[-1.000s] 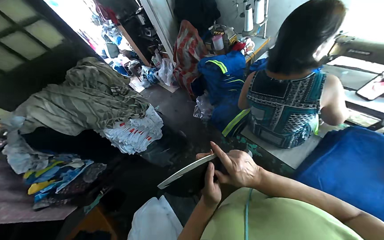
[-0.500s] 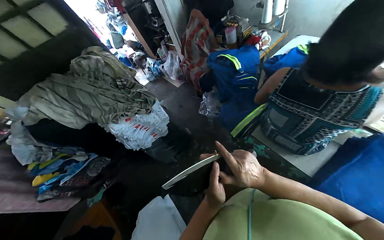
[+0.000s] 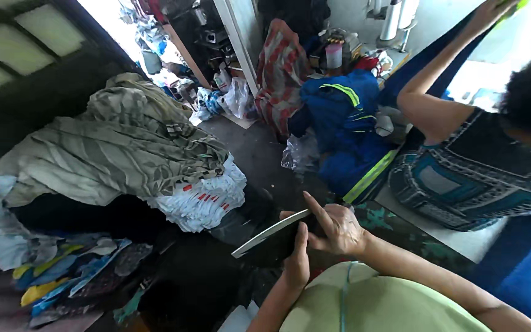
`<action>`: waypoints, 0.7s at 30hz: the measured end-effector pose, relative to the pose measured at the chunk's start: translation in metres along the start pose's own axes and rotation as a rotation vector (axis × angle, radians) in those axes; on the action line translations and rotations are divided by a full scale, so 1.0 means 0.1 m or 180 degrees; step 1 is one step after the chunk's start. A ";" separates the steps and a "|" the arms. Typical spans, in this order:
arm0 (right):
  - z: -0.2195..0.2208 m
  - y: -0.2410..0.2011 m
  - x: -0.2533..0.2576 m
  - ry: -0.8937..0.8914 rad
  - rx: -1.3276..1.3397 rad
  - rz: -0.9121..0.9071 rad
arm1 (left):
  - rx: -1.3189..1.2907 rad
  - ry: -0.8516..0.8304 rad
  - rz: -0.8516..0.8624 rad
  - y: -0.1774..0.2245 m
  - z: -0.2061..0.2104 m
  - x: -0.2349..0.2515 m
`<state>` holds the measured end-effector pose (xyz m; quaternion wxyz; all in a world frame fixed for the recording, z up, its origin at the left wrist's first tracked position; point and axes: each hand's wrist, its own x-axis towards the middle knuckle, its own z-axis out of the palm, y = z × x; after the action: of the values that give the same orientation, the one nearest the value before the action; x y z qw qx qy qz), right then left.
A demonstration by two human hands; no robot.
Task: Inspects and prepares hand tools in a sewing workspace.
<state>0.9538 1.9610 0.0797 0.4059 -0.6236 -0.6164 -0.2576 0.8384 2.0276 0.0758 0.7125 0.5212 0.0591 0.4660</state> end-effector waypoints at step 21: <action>0.83 0.78 0.58 -0.0617 0.1076 0.0623 | 0.0712 -0.0770 -0.0437 -0.28 -0.60 1.19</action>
<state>1.0220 2.0689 0.0682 0.4667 -0.6254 -0.6234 -0.0487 0.8878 2.1553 0.0740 0.6822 0.6442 0.0599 0.3407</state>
